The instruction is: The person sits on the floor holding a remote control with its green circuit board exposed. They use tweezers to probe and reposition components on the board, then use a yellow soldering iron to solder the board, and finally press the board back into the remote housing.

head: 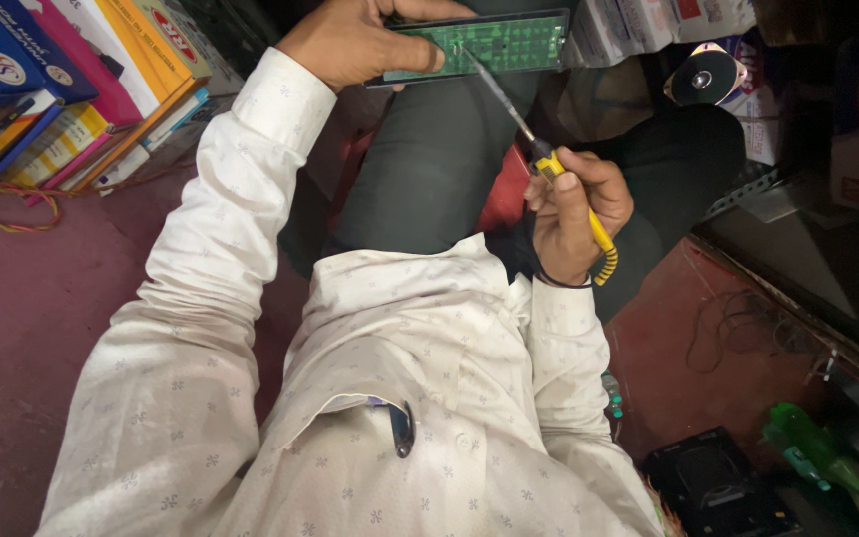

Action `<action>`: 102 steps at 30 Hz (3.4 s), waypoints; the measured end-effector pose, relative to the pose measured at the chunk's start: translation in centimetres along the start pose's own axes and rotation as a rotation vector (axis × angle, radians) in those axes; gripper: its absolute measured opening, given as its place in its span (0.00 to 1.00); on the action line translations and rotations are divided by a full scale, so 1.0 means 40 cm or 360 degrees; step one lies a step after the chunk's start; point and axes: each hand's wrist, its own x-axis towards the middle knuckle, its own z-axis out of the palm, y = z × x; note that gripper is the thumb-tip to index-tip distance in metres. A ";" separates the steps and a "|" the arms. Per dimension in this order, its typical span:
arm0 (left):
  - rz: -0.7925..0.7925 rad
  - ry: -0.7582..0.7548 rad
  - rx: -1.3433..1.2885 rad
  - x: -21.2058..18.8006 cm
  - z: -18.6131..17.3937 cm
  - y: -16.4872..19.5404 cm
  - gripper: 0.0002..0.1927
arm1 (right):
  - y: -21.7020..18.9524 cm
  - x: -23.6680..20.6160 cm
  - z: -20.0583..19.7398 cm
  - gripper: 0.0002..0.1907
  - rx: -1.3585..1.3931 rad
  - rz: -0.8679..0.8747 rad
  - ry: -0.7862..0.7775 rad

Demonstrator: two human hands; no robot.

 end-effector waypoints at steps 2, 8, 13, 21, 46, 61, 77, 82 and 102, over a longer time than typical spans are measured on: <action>0.0001 -0.0007 -0.0007 0.001 0.000 0.000 0.22 | 0.000 0.001 0.000 0.09 -0.0001 0.0006 -0.0010; 0.0006 -0.0012 0.0002 0.001 -0.001 -0.003 0.22 | 0.002 0.002 0.000 0.08 -0.0020 0.0003 -0.0018; 0.0001 -0.0023 -0.0020 0.001 -0.003 -0.007 0.22 | 0.004 0.002 -0.001 0.08 -0.0029 -0.0006 -0.0012; 0.0014 -0.0006 -0.0015 0.002 -0.002 -0.010 0.22 | 0.002 -0.003 -0.006 0.08 0.0000 0.0016 0.0017; -0.0003 -0.0040 -0.0058 0.003 -0.001 0.000 0.22 | 0.002 0.003 -0.006 0.08 0.0018 -0.0017 -0.0019; 0.0013 0.0025 -0.0030 -0.002 0.001 -0.005 0.22 | 0.009 0.001 -0.004 0.08 -0.0017 -0.0024 -0.0005; 0.0008 0.0015 -0.0039 0.000 -0.001 -0.013 0.21 | 0.006 -0.001 -0.006 0.08 -0.0004 -0.0008 -0.0028; -0.0025 0.0009 -0.0027 0.002 -0.003 -0.019 0.22 | 0.005 -0.001 -0.005 0.08 0.0000 -0.0010 -0.0028; -0.0023 0.0028 -0.0035 -0.002 0.000 -0.007 0.22 | 0.005 -0.003 -0.007 0.08 -0.0011 0.0027 -0.0002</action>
